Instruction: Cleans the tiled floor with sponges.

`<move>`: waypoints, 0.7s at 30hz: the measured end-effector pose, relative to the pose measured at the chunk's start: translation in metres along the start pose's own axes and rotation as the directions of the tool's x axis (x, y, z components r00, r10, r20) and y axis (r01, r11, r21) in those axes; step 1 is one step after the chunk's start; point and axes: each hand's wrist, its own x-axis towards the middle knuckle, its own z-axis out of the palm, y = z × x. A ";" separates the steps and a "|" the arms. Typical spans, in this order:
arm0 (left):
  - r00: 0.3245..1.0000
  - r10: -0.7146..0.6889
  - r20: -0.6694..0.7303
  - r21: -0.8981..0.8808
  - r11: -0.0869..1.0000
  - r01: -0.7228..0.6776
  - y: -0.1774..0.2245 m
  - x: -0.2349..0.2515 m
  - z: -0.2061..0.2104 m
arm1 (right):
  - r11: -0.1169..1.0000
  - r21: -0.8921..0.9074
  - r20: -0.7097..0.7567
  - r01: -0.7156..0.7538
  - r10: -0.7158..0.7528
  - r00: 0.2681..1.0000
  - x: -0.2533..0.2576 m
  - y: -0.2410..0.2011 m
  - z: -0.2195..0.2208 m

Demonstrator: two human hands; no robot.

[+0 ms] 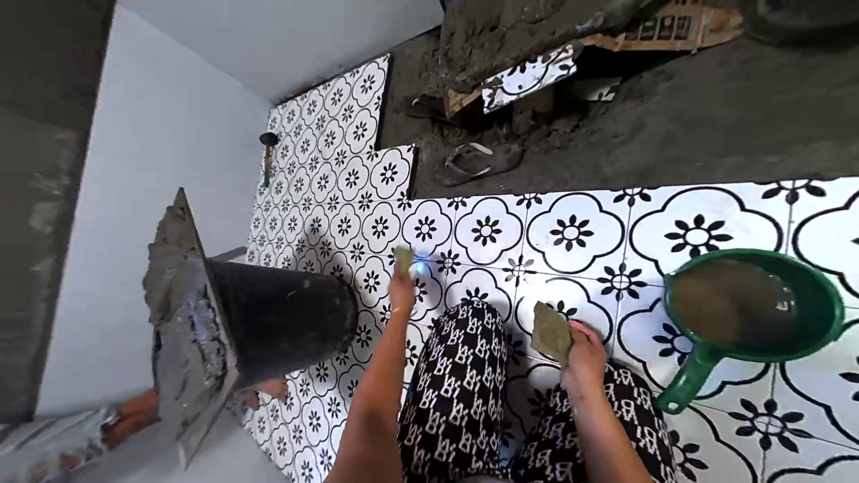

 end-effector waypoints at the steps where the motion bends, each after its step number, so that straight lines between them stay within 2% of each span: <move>1: 0.991 -0.105 -0.088 0.055 0.992 0.110 -0.035 -0.007 -0.017 | 1.000 0.025 -0.008 0.009 -0.009 1.000 0.000 -0.001 0.001; 3: 0.916 -0.336 -0.218 0.103 0.926 0.364 -0.095 -0.029 -0.045 | 0.998 0.058 -0.020 0.025 -0.024 1.000 -0.001 -0.005 0.004; 5: 0.809 -0.536 -0.242 0.199 0.789 0.582 -0.134 -0.066 -0.062 | 0.995 0.094 -0.039 0.023 -0.019 0.999 -0.001 -0.006 0.008; 6: 0.766 -0.595 -0.241 0.254 0.723 0.642 -0.150 -0.085 -0.066 | 0.994 0.107 -0.045 0.017 -0.013 0.999 -0.001 -0.005 0.008; 8: 0.715 -0.641 -0.279 0.357 0.623 0.696 -0.184 -0.104 -0.059 | 0.991 0.134 -0.059 0.011 -0.003 0.998 0.001 -0.005 0.011; 10: 0.664 -0.679 -0.312 0.418 0.530 0.738 -0.214 -0.096 -0.047 | 0.991 0.130 -0.066 -0.012 0.021 0.998 0.004 0.000 0.019; 12: 0.659 -0.715 -0.235 0.547 0.463 0.698 -0.228 -0.085 -0.040 | 0.998 0.055 -0.047 -0.044 0.047 0.998 0.005 0.006 0.030; 13: 0.673 -0.713 -0.195 0.543 0.493 0.680 -0.235 -0.076 -0.035 | 0.999 0.008 -0.037 -0.054 0.054 0.998 0.006 0.008 0.035; 14: 0.684 -0.707 -0.181 0.464 0.552 0.693 -0.238 -0.068 -0.030 | 0.998 -0.035 -0.037 -0.058 0.057 0.998 0.008 0.010 0.040; 16: 0.679 -0.706 -0.202 0.173 0.657 0.734 -0.232 -0.052 -0.017 | 0.994 -0.083 -0.054 -0.072 0.068 0.996 0.009 0.014 0.045; 18: 0.645 -0.721 -0.253 0.025 0.662 0.749 -0.222 -0.029 0.000 | 0.993 -0.088 -0.068 -0.084 0.078 0.995 0.010 0.017 0.047; 19: 0.632 -0.725 -0.273 -0.015 0.660 0.751 -0.214 -0.015 0.007 | 0.993 -0.088 -0.070 -0.082 0.076 0.995 0.012 0.018 0.050; 20: 0.654 -0.712 -0.255 -0.006 0.678 0.735 -0.202 -0.001 0.010 | 0.993 -0.092 -0.072 -0.080 0.074 0.995 0.013 0.019 0.052; 21: 0.708 -0.666 -0.233 0.072 0.715 0.696 -0.188 0.014 0.011 | 0.991 -0.107 -0.082 -0.080 0.072 0.994 0.014 0.019 0.053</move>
